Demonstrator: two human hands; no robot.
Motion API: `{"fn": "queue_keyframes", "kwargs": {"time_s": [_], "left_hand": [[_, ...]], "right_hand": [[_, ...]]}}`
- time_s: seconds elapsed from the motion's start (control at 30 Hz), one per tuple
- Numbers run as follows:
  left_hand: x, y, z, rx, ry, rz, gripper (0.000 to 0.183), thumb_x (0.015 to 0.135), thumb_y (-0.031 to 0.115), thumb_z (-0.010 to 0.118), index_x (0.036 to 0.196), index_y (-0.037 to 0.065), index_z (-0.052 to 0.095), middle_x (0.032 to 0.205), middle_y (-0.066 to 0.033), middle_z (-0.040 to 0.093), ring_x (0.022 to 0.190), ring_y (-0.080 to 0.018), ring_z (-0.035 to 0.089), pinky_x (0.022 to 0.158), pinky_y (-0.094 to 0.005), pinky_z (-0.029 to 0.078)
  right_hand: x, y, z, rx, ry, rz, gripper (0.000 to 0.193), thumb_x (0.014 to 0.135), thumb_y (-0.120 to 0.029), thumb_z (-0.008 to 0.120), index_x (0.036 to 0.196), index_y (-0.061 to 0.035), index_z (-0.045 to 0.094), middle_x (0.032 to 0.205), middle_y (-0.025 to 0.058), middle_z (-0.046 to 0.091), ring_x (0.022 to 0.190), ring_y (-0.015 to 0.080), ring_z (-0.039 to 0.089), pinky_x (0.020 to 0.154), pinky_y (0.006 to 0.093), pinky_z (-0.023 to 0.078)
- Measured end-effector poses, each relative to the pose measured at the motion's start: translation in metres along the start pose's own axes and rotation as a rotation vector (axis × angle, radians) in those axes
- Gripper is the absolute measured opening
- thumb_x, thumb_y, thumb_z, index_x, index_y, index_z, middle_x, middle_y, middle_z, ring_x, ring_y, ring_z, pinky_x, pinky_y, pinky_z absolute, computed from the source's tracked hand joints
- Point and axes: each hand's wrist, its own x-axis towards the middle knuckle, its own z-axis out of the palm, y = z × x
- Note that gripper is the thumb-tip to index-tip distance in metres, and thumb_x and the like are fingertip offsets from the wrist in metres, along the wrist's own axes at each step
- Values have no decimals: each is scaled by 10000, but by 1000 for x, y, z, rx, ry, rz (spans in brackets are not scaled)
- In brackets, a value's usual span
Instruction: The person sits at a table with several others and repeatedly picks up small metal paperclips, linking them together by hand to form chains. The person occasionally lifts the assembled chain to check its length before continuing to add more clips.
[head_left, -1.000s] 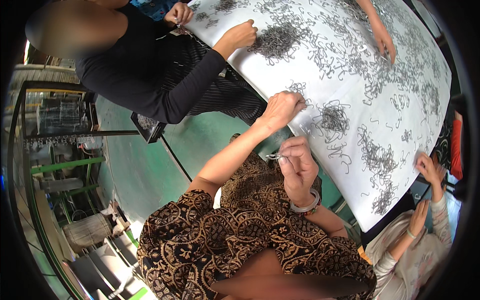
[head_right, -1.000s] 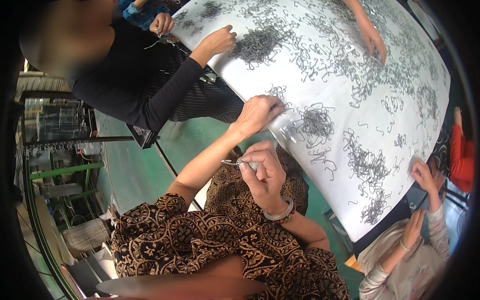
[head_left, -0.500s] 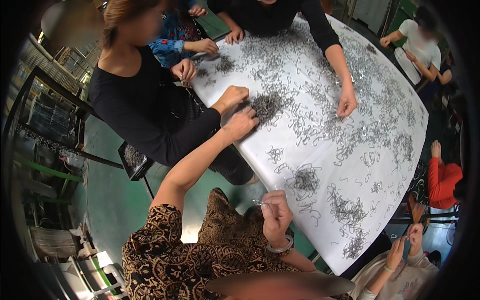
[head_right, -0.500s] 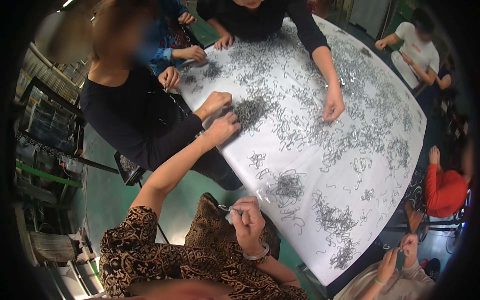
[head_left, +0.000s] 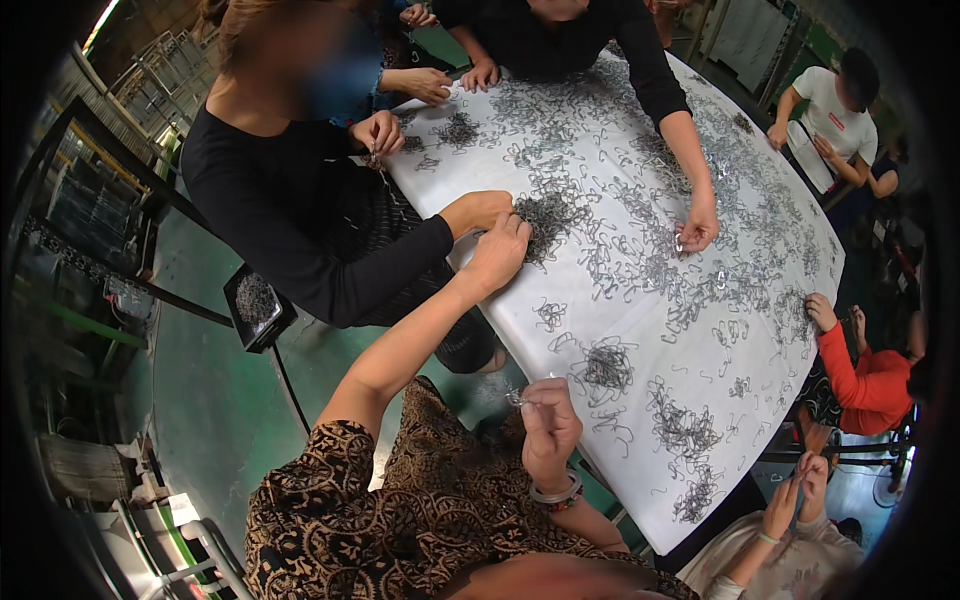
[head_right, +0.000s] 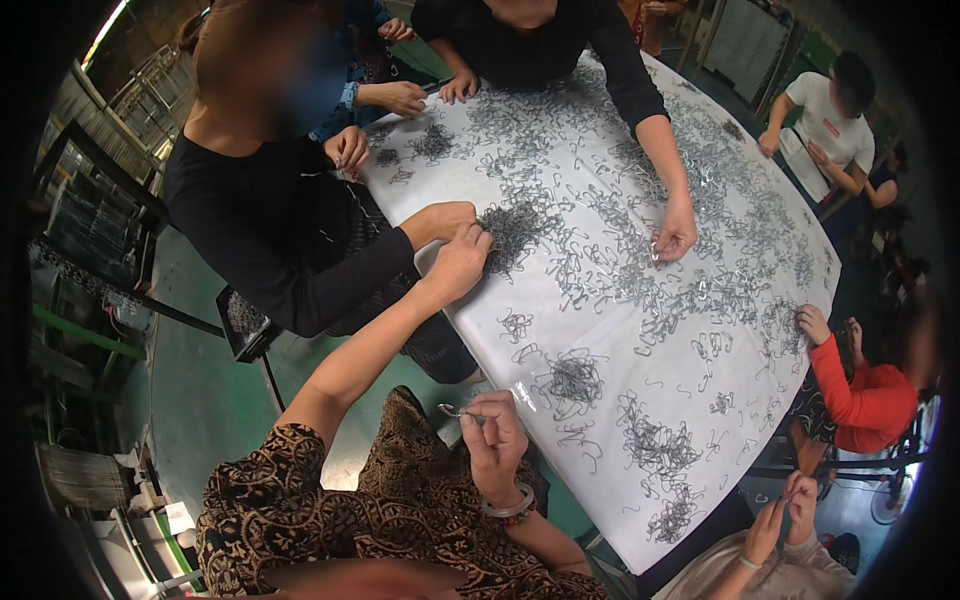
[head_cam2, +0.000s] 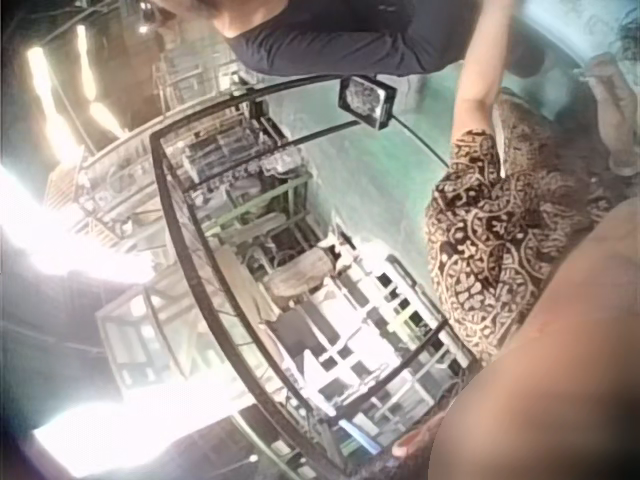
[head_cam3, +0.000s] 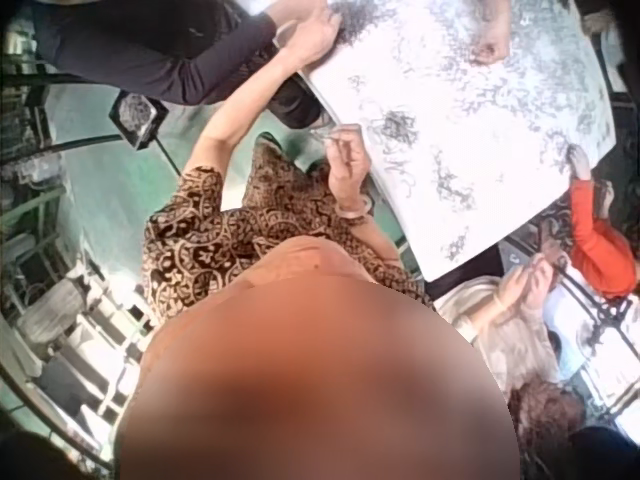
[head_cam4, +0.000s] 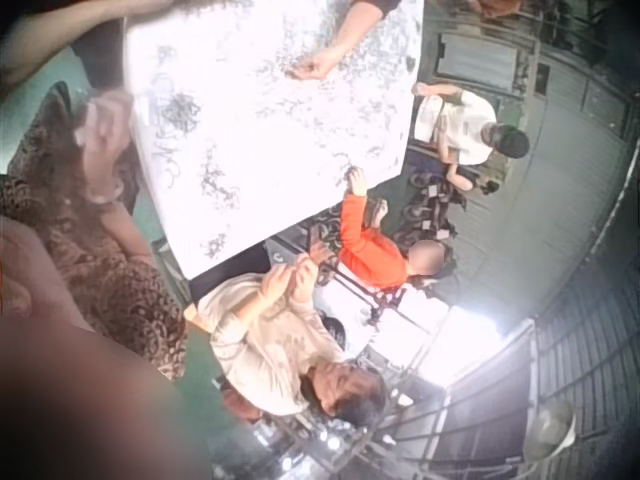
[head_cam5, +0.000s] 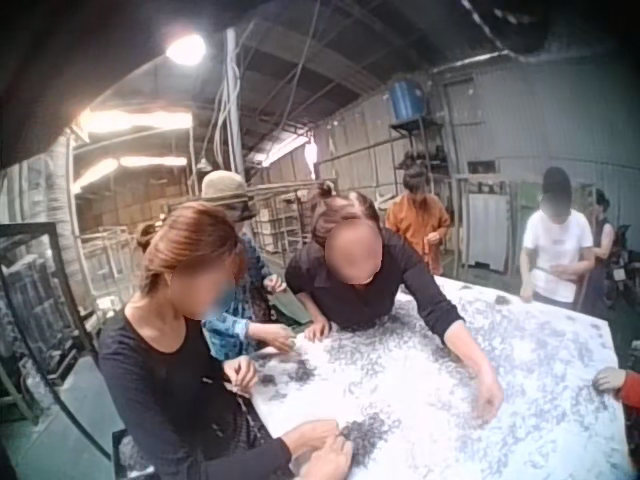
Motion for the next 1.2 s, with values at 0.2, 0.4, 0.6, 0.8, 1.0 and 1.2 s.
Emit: {"fn": "queue_keyframes", "kwargs": {"time_s": [0.2,0.4,0.6,0.8,1.0,1.2], "left_hand": [[-17,1,-1,264,-83,-16,182,765,-24,538,939,-78,542,1049,-248,560,1008,-378,573,755,-437,556],[-26,5,-13,-162,-71,-155,170,830,117,647,888,-44,645,808,-179,662,779,-317,645,690,-412,524],[-60,36,-61,-1027,-284,-566,232,869,173,698,975,-32,678,816,-62,663,707,-124,597,659,-267,494],[-114,80,-125,-1373,-236,-568,158,892,116,679,990,-8,676,888,-44,658,739,-78,581,668,-220,488],[-142,116,-128,-1316,-103,-447,90,935,51,611,975,-23,641,1051,-58,610,909,-78,586,805,-234,522],[-142,125,-121,-1399,63,-476,129,987,70,531,1078,-17,561,1109,-95,646,951,-105,601,876,-264,509]], "right_hand": [[-3,3,1,-66,2,13,104,845,68,602,913,-7,578,994,35,535,577,6,267,521,171,248],[-2,2,1,16,25,40,70,863,71,562,907,18,555,977,74,503,806,99,433,726,238,358],[-1,2,3,65,62,36,57,881,61,561,920,19,559,965,60,495,864,109,447,784,242,376],[-6,14,0,111,136,46,52,935,30,524,964,14,565,957,37,517,901,115,482,867,278,393],[2,26,-1,86,196,29,47,939,21,524,949,8,568,945,30,520,849,105,487,781,253,412],[1,29,5,-132,145,-66,69,902,66,537,928,4,554,939,29,510,829,83,455,762,227,383]]}}
